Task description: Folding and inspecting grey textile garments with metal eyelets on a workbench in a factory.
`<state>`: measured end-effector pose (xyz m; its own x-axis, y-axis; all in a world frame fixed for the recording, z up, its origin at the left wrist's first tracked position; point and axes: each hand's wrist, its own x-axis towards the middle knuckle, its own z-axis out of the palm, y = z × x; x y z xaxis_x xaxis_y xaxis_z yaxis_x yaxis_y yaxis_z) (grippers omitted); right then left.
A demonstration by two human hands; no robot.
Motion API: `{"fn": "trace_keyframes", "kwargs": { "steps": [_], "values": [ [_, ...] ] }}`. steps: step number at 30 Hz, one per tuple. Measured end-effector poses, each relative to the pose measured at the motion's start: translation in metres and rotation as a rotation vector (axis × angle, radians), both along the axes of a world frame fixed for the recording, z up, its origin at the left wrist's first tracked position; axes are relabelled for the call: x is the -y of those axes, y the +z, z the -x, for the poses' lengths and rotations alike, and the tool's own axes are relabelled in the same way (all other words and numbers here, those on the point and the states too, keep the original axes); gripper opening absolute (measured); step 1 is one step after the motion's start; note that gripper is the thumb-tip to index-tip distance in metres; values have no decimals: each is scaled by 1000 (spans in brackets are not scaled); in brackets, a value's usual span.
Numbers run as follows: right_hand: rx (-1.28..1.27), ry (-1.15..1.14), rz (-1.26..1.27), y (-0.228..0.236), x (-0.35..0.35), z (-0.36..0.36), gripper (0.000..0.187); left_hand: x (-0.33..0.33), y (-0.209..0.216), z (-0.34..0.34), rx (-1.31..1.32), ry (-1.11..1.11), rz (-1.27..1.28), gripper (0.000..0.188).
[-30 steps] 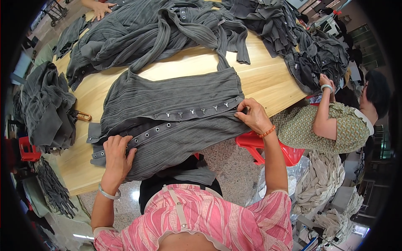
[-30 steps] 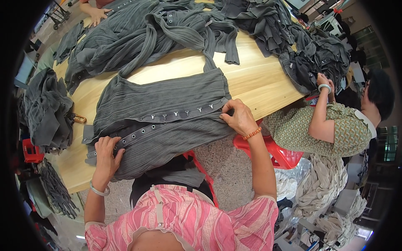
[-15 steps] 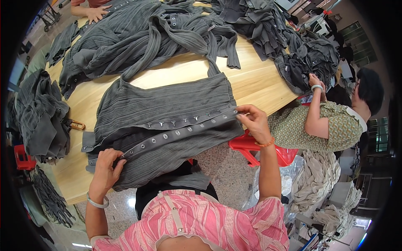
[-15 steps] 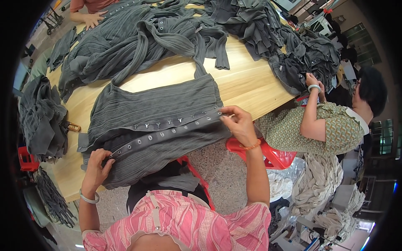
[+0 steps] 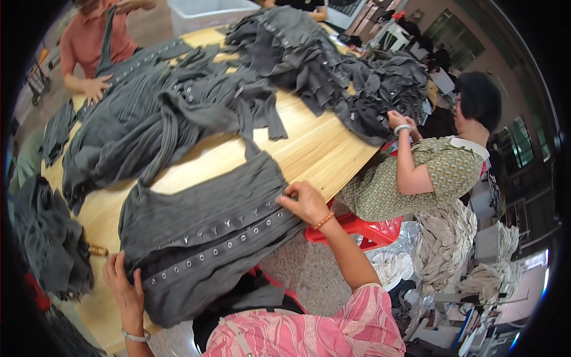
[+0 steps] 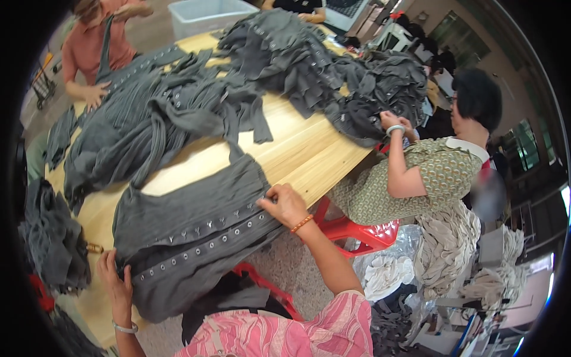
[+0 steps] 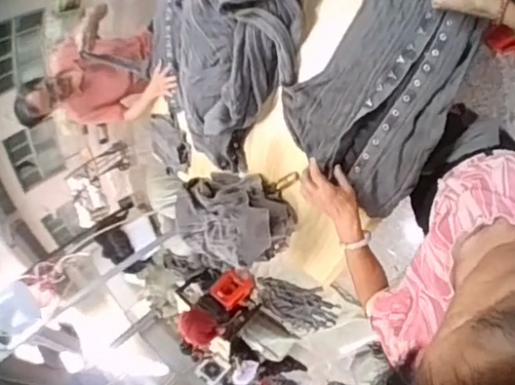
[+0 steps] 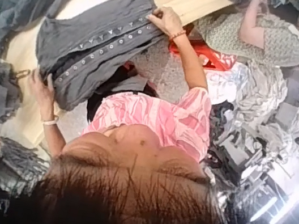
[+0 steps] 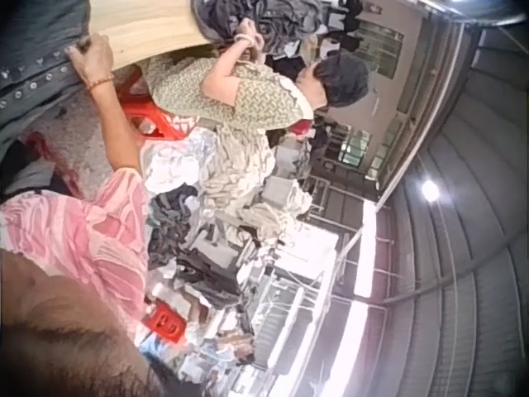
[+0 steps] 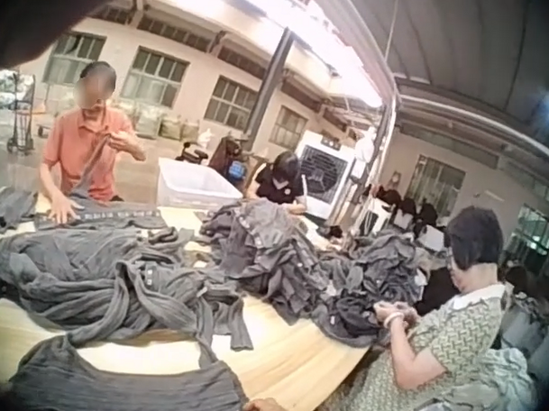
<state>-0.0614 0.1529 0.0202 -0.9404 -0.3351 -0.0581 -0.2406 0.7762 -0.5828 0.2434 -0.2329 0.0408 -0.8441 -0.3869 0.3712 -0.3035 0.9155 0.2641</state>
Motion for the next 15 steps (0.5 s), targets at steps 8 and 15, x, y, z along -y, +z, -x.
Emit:
{"fn": "trace_keyframes", "kwargs": {
  "steps": [8, 15],
  "values": [
    [148, 54, 50, 4, 4, 10, 36, 23, -22, -10, 126, -55, -142, 60],
    [223, 58, -110, 8, 25, 20, 65, 30, -20, -6, 231, -76, -237, 71]
  ]
}}
